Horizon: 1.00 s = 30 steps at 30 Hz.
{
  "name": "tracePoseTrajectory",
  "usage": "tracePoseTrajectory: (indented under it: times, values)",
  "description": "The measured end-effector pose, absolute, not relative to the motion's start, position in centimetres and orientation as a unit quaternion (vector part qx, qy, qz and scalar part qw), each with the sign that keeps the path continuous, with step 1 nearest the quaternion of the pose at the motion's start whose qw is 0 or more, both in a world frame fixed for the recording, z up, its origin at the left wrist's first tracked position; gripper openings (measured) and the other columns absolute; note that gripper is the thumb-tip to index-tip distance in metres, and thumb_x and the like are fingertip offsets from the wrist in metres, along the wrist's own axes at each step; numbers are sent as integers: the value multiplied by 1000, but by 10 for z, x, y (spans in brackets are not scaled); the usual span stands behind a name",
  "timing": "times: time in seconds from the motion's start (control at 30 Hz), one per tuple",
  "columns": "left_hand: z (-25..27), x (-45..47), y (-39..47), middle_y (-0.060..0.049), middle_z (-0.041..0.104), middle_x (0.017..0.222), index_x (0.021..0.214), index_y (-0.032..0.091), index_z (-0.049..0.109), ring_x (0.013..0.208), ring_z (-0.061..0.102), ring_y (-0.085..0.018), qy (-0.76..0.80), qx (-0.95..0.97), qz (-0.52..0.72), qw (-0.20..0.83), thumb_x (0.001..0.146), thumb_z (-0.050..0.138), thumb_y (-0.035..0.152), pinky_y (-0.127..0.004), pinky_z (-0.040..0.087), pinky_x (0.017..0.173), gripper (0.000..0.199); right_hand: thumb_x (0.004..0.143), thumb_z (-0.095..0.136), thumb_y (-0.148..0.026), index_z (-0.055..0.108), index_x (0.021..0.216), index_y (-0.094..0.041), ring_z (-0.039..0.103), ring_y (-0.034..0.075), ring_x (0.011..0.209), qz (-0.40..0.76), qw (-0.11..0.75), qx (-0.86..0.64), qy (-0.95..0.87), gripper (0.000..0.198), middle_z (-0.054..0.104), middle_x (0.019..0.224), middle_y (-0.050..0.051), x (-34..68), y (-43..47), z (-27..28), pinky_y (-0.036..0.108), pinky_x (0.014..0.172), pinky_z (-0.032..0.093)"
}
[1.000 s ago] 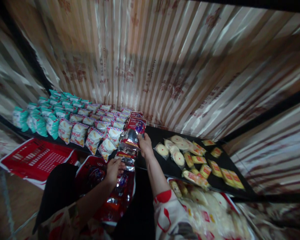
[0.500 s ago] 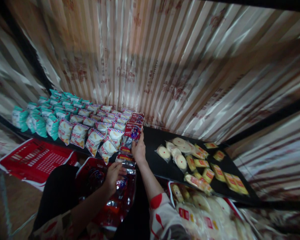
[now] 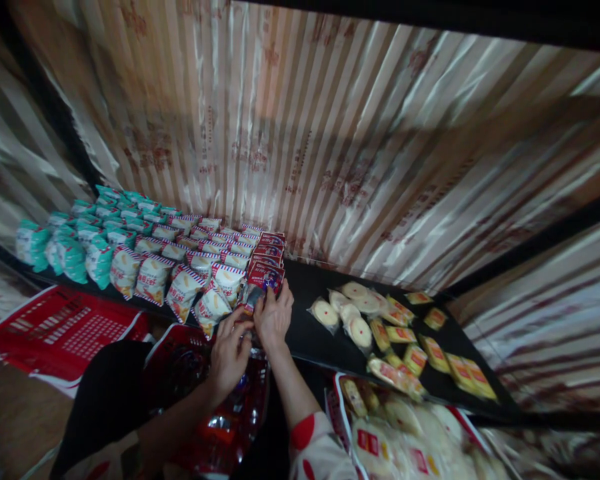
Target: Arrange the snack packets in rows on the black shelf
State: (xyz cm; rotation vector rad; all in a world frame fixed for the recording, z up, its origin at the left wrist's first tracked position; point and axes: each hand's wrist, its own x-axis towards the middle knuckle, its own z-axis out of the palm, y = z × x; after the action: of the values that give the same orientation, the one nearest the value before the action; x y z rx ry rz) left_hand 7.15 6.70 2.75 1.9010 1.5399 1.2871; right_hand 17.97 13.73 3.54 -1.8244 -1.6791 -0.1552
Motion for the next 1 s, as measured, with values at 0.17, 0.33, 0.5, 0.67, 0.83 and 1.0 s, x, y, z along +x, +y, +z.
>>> tracePoseTrajectory:
  times: [0.17,0.33,0.5,0.67,0.83,1.0]
  values:
    - [16,78,75,-9,54,125,104,17,57,123,43,-23,528,721,431,127,81,42,9,-43,41,102,29,82,45,-24,57,117,-12,26,31,129,-42,339,-645,-683,40,36,141,15,187,151,33,50,101,32]
    - [5,83,77,-12,55,123,108,13,55,124,42,-25,525,723,437,101,79,42,8,-45,42,101,32,82,46,-26,61,115,-16,30,30,127,-23,317,-642,-698,37,48,133,12,182,160,31,47,99,34]
    - [15,75,71,-9,59,114,102,15,57,117,48,-22,484,739,458,96,82,39,7,-42,43,99,28,84,46,-27,61,115,-15,33,29,126,-8,338,-633,-696,36,49,132,12,179,158,28,48,99,34]
    - [9,47,50,-7,61,96,97,17,60,94,54,-18,493,730,468,73,85,39,8,-34,50,85,26,87,43,-25,61,111,-19,38,25,123,-31,428,-566,-704,30,48,133,11,179,137,39,47,99,36]
    - [-16,11,48,-9,56,104,94,19,65,99,52,-21,587,684,433,8,84,43,9,-37,50,84,26,87,46,-20,64,104,-21,50,21,110,5,458,-503,-733,25,60,113,9,165,98,42,43,94,42]
    - [-26,-5,66,-12,40,129,108,21,63,120,40,-27,597,682,421,-22,87,43,13,-41,47,91,31,86,46,-17,66,105,-22,52,21,107,48,429,-482,-762,28,64,109,8,145,73,30,43,93,45]
